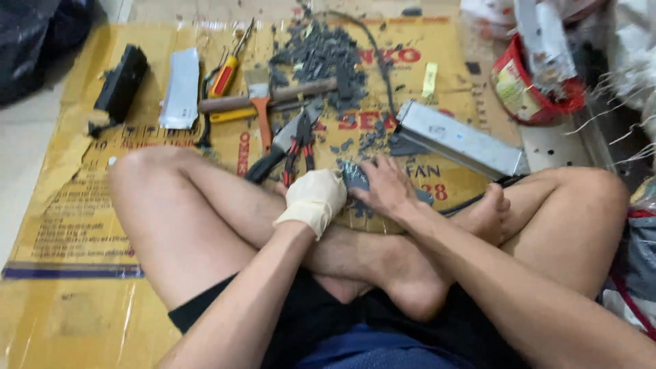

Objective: A person sitting on the floor uses a small tool to scrape material off an electronic circuit board.

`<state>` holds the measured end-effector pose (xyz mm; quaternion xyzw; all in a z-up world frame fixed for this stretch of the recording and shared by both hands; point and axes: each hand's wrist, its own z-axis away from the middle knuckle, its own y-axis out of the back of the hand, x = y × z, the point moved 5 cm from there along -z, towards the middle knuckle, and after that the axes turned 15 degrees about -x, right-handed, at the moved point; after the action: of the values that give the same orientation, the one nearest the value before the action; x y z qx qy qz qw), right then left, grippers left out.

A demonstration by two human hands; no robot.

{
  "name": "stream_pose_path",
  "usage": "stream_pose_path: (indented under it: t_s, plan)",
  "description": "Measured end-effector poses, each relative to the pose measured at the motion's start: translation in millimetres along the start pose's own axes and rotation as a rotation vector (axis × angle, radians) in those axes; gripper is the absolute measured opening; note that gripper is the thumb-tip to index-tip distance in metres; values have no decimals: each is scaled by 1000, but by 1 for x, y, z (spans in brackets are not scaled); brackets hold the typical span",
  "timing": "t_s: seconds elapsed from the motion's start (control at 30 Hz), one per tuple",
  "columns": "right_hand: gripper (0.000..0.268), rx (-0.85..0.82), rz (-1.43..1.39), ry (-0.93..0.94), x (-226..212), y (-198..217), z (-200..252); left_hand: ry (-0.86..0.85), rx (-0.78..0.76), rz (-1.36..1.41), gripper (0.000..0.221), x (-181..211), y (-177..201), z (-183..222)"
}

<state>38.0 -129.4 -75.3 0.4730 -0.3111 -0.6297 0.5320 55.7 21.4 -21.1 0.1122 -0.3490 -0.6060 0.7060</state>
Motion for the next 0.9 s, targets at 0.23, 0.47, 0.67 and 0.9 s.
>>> stream_pose_path:
  t_s: [0.23,0.47,0.67,0.9]
  plan:
    - [50,-15,-10,-43,7,-4,-9,-9,6,-15,43,5,1,-1]
    - [49,21,-20,-103,26,-35,-30,-34,24,-53,41,14,-3,-4]
    - [47,-21,-46,-111,15,-23,-20,-35,30,-9,43,6,-2,-18]
    - [46,-13,-27,-107,17,-29,-29,-16,52,-42,40,16,-1,-13]
